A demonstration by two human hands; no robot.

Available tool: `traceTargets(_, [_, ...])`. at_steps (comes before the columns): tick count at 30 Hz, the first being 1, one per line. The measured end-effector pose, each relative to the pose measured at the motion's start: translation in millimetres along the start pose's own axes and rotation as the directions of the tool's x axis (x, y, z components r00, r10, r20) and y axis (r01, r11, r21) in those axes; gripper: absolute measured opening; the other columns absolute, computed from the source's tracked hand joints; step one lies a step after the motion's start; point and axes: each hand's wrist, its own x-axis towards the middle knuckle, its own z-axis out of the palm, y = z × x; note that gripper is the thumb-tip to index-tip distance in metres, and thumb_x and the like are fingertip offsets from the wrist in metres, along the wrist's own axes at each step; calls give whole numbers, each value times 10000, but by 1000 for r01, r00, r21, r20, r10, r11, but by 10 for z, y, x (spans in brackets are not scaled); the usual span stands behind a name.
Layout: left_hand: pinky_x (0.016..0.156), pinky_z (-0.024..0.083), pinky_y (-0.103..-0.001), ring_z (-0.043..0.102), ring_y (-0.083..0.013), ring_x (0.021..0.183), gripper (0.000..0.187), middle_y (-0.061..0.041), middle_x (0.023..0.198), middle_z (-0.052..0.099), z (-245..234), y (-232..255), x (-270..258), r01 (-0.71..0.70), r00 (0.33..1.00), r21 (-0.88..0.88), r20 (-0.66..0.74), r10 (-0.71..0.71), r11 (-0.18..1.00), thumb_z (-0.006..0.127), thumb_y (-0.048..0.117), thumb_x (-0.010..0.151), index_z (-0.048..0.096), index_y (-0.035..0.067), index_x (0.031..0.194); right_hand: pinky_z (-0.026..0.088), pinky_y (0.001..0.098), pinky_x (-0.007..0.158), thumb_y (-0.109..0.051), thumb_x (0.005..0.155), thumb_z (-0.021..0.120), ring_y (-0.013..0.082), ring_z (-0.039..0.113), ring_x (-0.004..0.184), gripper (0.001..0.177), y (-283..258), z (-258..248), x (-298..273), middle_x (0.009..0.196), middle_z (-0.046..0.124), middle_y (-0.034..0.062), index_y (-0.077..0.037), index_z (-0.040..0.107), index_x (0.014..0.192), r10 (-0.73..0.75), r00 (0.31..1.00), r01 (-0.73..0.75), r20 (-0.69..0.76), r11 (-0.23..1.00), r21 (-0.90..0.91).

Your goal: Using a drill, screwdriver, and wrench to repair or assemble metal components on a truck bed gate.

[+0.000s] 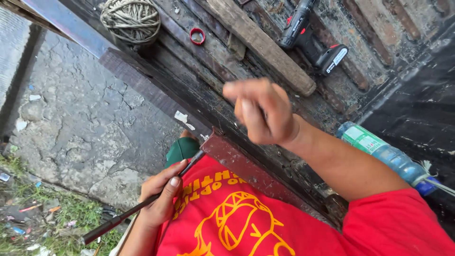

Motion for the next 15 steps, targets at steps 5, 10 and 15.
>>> traceTargets(5, [796, 516, -255, 648, -99, 856, 362, -98, 997, 756, -15, 42, 25, 21, 1000, -26, 12, -20, 999, 582, 96, 1030, 666, -18, 1364, 497, 322, 557, -6, 1081, 494, 175, 582, 617, 229, -192, 7, 280, 808, 585, 11, -7, 521, 1309, -208, 961, 200, 184, 978, 61])
traceTargets(10, [986, 530, -315, 713, -186, 1125, 347, -193, 1256, 743, 6, 140, 86, -55, 996, -87, 68, 61, 995, 553, 89, 1046, 632, -37, 1360, 600, 343, 701, -22, 1132, 467, 267, 723, 836, 201, -318, 173, 439, 1095, 696, 148, 10, 489, 1329, -249, 953, 254, 174, 967, -9])
traceTargets(15, [702, 509, -250, 618, -86, 714, 383, -103, 826, 767, -82, -57, 13, 112, 992, -28, 54, -110, 993, 586, 97, 1031, 687, -8, 1385, 550, 314, 640, 40, 1076, 488, 220, 695, 733, 196, -265, 228, 463, 1083, 715, 128, 32, 560, 1259, -107, 976, 121, 188, 990, -67])
